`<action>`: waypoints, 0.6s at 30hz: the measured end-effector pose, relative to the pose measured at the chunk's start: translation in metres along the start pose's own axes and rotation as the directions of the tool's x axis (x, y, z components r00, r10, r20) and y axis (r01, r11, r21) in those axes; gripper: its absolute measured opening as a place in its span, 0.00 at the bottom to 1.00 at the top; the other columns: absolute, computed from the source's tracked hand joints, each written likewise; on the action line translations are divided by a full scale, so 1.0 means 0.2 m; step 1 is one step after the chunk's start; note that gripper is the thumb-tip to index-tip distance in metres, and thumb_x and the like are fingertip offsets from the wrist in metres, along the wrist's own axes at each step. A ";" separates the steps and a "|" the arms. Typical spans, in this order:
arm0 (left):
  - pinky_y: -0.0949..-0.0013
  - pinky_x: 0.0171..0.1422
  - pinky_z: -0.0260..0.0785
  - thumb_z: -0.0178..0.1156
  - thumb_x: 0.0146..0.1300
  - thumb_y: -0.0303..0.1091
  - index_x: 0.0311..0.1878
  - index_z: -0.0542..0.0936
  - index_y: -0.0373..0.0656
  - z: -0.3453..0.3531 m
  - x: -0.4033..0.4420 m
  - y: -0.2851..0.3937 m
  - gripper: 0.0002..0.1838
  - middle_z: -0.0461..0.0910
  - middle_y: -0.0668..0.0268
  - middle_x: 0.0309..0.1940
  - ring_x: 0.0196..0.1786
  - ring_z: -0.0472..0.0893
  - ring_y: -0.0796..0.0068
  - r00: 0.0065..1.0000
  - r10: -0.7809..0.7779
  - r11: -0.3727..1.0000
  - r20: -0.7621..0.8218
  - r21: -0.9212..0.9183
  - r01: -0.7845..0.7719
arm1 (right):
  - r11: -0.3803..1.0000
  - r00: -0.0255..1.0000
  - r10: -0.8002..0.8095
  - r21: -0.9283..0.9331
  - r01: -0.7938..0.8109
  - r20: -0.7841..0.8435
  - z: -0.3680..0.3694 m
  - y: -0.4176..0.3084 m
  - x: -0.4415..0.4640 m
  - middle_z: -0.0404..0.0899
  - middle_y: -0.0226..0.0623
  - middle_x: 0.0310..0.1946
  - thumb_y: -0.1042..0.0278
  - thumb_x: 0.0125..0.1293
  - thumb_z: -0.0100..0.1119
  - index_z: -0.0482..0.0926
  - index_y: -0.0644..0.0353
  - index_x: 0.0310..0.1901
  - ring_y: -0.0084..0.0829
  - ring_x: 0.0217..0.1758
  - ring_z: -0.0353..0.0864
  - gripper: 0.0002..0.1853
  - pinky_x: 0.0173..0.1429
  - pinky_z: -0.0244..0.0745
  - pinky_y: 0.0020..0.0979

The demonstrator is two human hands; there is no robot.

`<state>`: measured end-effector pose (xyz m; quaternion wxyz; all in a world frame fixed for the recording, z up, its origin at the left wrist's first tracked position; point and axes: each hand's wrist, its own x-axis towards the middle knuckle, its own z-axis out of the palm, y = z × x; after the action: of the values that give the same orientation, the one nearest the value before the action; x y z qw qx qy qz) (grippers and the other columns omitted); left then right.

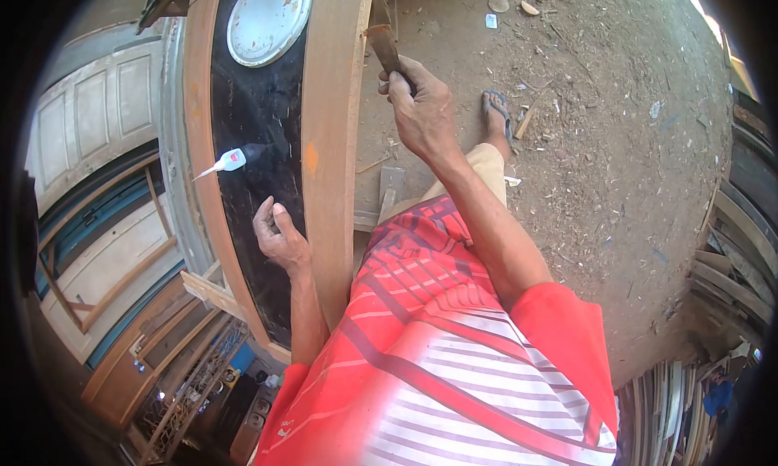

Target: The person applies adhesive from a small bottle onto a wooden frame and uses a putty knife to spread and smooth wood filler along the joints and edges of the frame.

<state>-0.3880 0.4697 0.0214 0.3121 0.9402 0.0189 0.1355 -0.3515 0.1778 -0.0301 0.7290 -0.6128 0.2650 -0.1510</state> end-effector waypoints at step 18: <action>0.64 0.54 0.77 0.62 0.78 0.37 0.59 0.84 0.34 -0.02 -0.01 0.00 0.16 0.84 0.58 0.50 0.49 0.84 0.68 0.995 -0.075 0.997 0.060 0.004 0.075 | 0.949 0.986 -0.167 -0.271 0.163 0.009 0.14 -0.07 -0.08 0.81 0.48 0.37 0.66 0.82 0.55 0.78 0.64 0.71 0.40 0.39 0.84 0.22 0.46 0.79 0.40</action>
<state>-0.3910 0.4717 0.0242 0.3168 0.9426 0.0451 0.0955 -0.3482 0.2062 -0.0101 0.6213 -0.7255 0.2362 -0.1782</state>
